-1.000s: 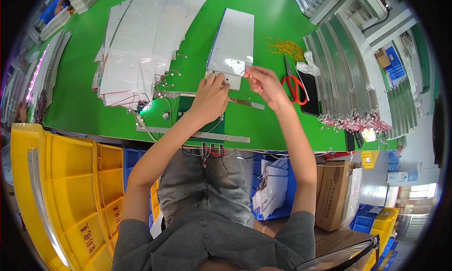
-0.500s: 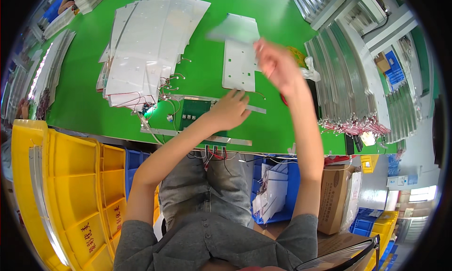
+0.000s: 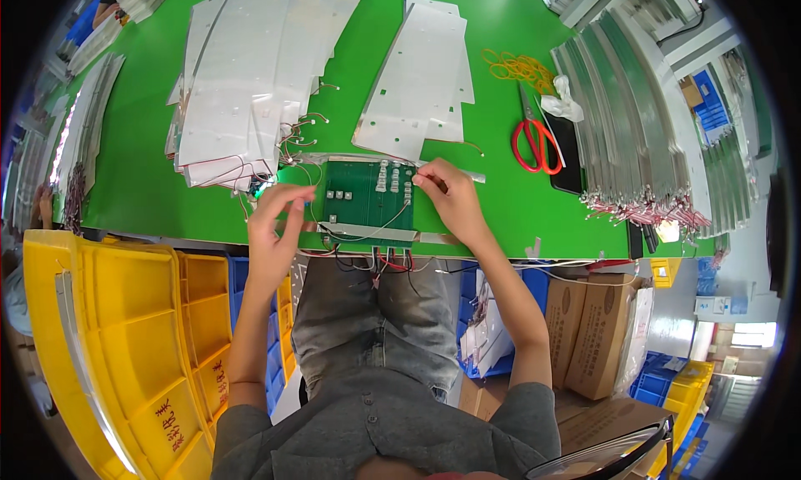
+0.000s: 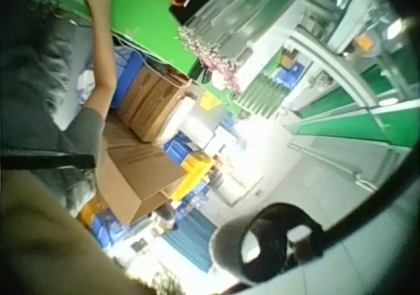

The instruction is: The person tests illuminated backlight panels by connecting their wires to a testing circuit board, trims strips using scissors, and stacks the panels together on the workbench.

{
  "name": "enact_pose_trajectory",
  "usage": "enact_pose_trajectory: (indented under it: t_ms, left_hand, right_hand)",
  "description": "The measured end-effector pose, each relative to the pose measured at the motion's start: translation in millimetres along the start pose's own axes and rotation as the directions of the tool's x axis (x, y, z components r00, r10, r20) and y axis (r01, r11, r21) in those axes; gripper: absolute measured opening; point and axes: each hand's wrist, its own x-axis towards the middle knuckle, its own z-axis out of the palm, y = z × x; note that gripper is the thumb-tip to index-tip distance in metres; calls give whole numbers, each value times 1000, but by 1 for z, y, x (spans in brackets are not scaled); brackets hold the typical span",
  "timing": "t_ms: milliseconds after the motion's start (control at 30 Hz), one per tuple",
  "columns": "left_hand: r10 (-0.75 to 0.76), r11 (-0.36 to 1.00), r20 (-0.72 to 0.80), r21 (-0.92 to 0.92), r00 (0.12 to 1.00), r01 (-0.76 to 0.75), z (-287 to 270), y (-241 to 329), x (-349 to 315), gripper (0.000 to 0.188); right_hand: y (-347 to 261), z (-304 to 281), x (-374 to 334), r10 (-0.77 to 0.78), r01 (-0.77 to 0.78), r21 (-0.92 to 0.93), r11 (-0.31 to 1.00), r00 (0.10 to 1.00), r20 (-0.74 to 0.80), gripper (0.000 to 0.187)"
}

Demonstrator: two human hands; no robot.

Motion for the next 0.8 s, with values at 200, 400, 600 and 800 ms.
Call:
enact_pose_trajectory:
  t_ms: [200,400,600,800]
  left_hand:
    - [78,975,-74,212,994,-61,2,-18,-2,23]
    - [-7,985,5,173,1000,6,-10,-32,4,26]
    - [41,984,-5,172,999,-40,-7,-29,4,25]
    - [49,981,-37,187,998,-41,-4,-30,3,25]
  right_hand:
    - [-3,7,2,-50,47,-108,993,998,-28,10]
    - [-5,6,3,-50,47,-131,990,999,-21,11]
    - [-1,9,4,-92,87,-149,985,995,-27,11]
    - [-3,9,3,-237,232,-229,945,971,5,13]
